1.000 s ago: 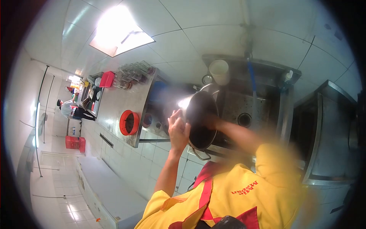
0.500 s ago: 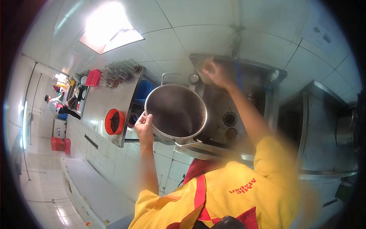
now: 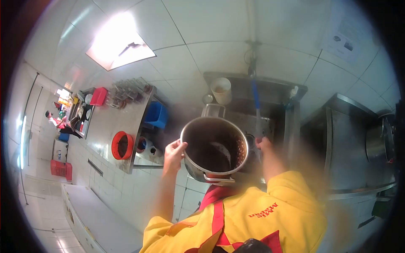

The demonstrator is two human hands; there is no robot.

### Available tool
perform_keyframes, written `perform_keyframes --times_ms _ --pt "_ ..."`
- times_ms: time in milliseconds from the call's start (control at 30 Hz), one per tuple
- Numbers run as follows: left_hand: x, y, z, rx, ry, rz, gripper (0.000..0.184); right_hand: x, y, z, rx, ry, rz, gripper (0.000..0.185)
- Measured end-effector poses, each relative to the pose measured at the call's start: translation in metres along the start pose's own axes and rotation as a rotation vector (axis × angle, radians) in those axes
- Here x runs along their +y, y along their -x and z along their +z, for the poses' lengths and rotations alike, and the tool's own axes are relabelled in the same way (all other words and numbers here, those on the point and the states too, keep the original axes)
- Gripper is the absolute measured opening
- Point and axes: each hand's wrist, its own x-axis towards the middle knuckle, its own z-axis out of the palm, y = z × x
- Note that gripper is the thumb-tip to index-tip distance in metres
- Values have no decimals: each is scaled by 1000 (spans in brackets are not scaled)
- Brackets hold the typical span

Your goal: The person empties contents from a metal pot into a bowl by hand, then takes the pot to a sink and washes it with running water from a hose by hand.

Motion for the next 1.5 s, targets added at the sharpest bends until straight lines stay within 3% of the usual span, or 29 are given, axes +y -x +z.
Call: perform_keyframes --times_ms 67,133,200,233,333,467,533,567,633,700,800,867,1000,1200,1267,1367,1500 --pt "-1 0 7 -23 -40 -6 12 1 -11 -2 50 -50 -29 20" --pt "0 1 19 -46 -64 -63 17 -3 -57 -7 -163 20 58 31" --pt "-8 -7 27 -33 -141 -116 18 -5 -4 2 -48 -92 78 27" --pt "-12 -12 34 -47 -159 -144 19 -6 16 -3 -142 71 -58 24" --pt "-36 -46 48 -127 -185 -235 17 -21 -35 -17 -333 397 -287 28" --pt "-40 -74 103 -123 -285 -426 24 -87 -14 -1 -503 659 -377 43" --pt "-56 -90 118 -190 -203 -446 29 -119 30 41 -414 1008 -370 37" --pt "-60 -94 126 -175 -228 -464 29 -129 51 55 -511 1080 -402 35" --pt "-71 -102 144 -148 -253 -491 33 -133 147 86 -436 1490 -764 39" --pt "-90 -113 153 -195 -215 -522 35 -132 138 113 -629 1737 -1245 50" --pt "-90 -105 166 -247 -127 -557 44 -104 158 140 -603 1836 -1185 52" --pt "-93 -102 173 -196 -206 -557 46 -85 143 156 -634 1998 -1399 51" --pt "-104 -101 164 -158 -127 -621 47 -77 142 171 -641 2082 -1293 45" --pt "-111 -101 162 -175 -164 -580 33 -74 148 187 -427 2197 -1241 39" --pt "-111 -99 166 -149 -261 -520 35 -72 157 190 -357 2256 -1358 38" --pt "-116 -102 168 -179 -275 -492 36 -78 166 197 -478 2104 -1266 44" --pt "-120 -104 172 -171 -257 -505 35 -67 174 198 -403 2079 -1321 37"
